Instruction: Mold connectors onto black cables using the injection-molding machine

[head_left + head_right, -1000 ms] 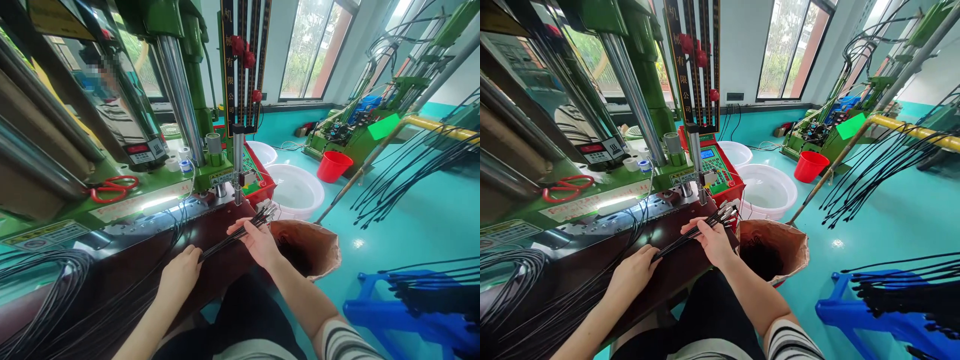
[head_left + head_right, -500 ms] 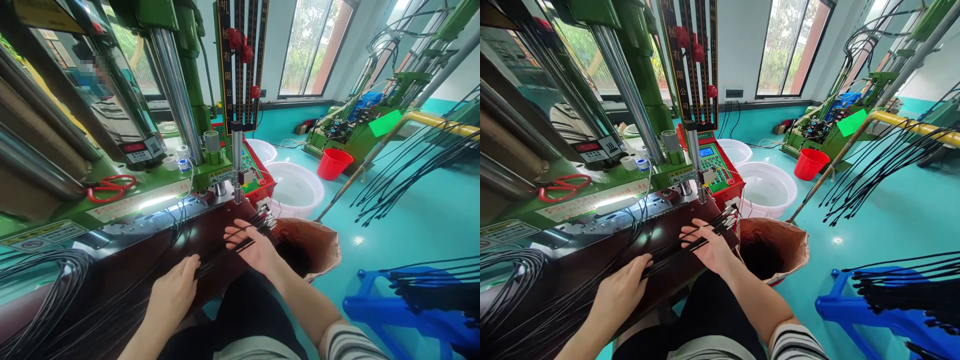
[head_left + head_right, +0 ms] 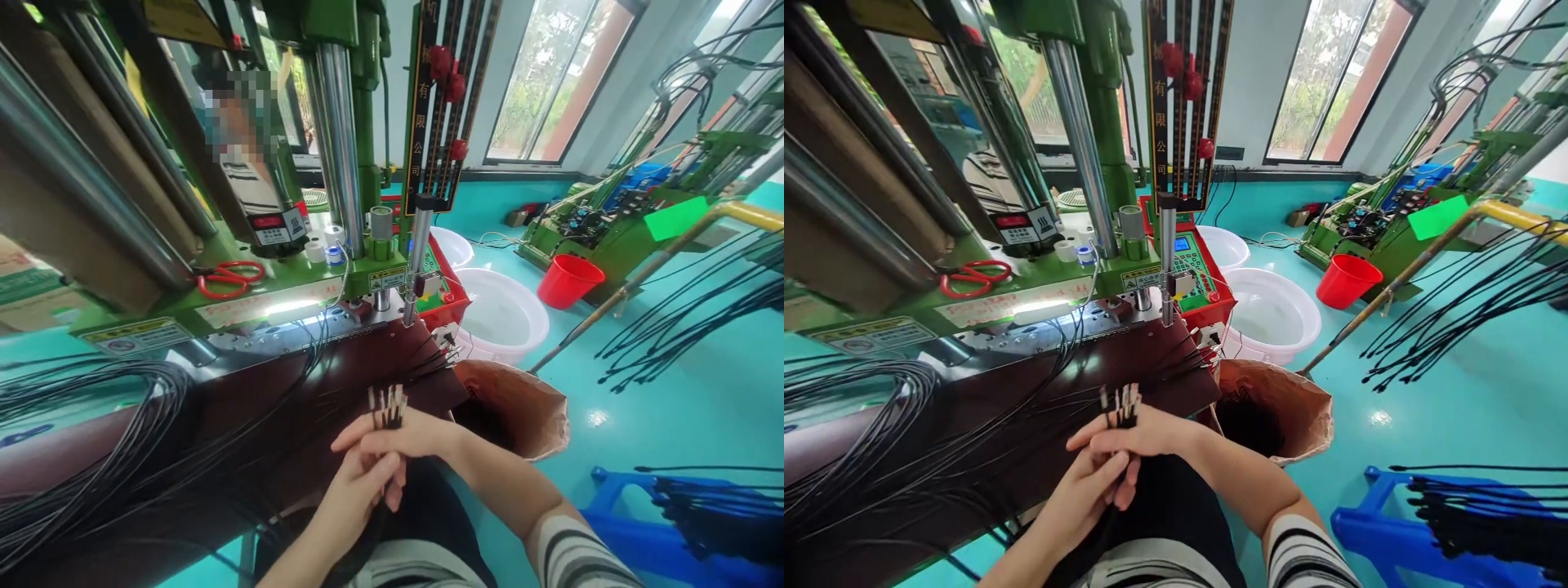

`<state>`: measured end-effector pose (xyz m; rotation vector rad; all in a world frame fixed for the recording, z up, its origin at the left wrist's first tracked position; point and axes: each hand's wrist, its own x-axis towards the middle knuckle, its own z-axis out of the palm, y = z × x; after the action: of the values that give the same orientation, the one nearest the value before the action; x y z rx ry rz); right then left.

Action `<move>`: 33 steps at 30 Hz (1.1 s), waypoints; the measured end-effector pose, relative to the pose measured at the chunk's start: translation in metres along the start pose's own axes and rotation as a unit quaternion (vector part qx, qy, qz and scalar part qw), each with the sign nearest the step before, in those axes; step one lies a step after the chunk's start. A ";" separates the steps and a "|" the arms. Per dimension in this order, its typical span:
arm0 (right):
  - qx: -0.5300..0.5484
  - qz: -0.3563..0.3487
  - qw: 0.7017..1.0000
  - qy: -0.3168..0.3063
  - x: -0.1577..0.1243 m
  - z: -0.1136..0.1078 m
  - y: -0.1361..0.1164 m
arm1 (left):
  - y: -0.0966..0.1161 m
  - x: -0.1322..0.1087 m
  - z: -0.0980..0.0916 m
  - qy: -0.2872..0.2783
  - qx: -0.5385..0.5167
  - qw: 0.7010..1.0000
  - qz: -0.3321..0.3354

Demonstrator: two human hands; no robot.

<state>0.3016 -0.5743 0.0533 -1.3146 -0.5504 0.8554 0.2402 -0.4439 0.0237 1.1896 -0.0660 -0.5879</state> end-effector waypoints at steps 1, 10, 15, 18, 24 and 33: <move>0.027 -0.018 0.999 0.026 0.003 -0.004 -0.001 | -0.002 0.004 0.007 0.043 -0.042 0.998 0.000; -0.317 0.001 0.940 -0.126 0.032 -0.029 -0.057 | 0.009 0.016 0.013 0.082 -0.059 0.995 -0.002; -0.375 0.028 0.907 -0.191 0.040 -0.026 -0.054 | 0.013 0.023 0.012 0.101 -0.108 0.989 -0.016; -0.372 -0.005 0.910 -0.183 0.054 -0.040 -0.052 | 0.016 0.030 0.005 0.128 -0.144 0.981 -0.001; -0.680 0.069 0.705 0.192 0.101 -0.085 -0.032 | 0.032 0.039 -0.020 0.235 -0.171 0.951 0.101; -0.668 0.118 0.727 0.106 0.090 -0.087 -0.035 | 0.021 0.041 -0.032 0.249 -0.137 0.954 0.100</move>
<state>0.4297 -0.5556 0.0596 -2.8223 -0.8716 0.3914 0.2942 -0.4307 0.0193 1.0137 0.3130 -0.1017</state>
